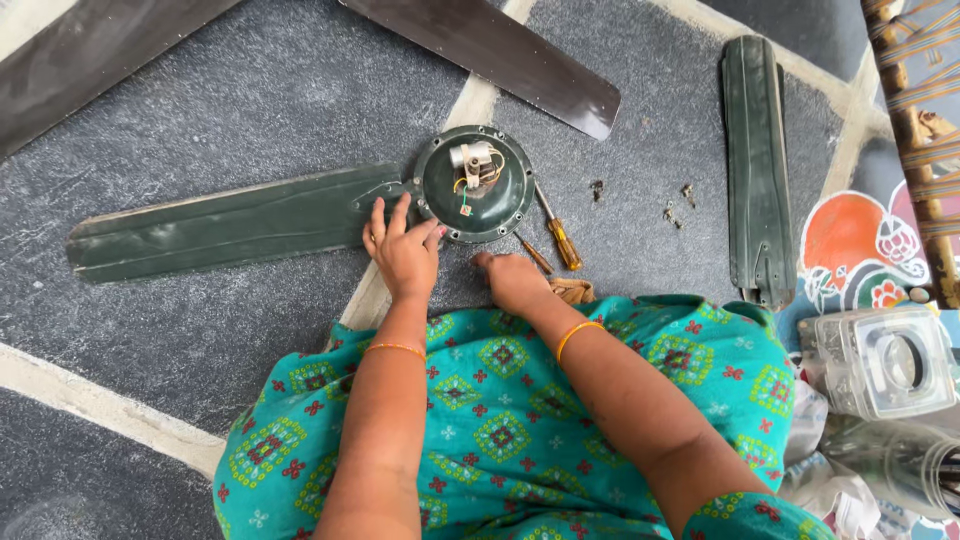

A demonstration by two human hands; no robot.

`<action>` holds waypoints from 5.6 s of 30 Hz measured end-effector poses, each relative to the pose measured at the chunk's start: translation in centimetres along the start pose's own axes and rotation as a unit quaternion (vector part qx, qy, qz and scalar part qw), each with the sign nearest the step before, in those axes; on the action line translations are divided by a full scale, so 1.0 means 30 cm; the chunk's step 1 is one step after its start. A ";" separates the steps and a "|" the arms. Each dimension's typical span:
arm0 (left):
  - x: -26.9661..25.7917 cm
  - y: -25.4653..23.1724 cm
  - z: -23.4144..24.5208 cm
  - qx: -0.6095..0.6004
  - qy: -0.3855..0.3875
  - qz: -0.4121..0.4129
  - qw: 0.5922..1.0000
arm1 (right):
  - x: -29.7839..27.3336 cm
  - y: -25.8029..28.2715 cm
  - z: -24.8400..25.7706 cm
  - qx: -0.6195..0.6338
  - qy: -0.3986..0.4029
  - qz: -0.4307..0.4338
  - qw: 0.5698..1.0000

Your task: The person attaches a fan blade to the motor housing using a screwdriver and screws. They align the blade, insert screws, and tighten them to secure the blade to the central hub.

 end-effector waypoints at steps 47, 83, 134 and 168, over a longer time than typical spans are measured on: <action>-0.039 0.051 -0.034 0.120 0.179 -0.067 0.974 | -0.007 0.047 0.057 0.019 0.053 -0.038 0.998; -0.017 -0.044 -0.079 -0.155 0.062 0.060 0.984 | -0.020 0.077 0.099 0.025 0.084 -0.065 0.994; -0.029 -0.065 -0.011 0.026 0.083 -0.113 0.990 | 0.006 0.053 0.066 0.020 0.079 -0.052 0.995; -0.023 -0.063 -0.004 -0.012 0.043 -0.080 0.996 | 0.001 0.058 0.074 0.017 0.070 -0.043 0.996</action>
Point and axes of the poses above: each hand's wrist, its own x-axis towards the middle knuckle, its own z-axis out of the back of the hand, y = z × x, the point moved 3 cm from there along x, towards the middle knuckle, and after that the axes turned 4 degrees about y, right-handed, at the moved point
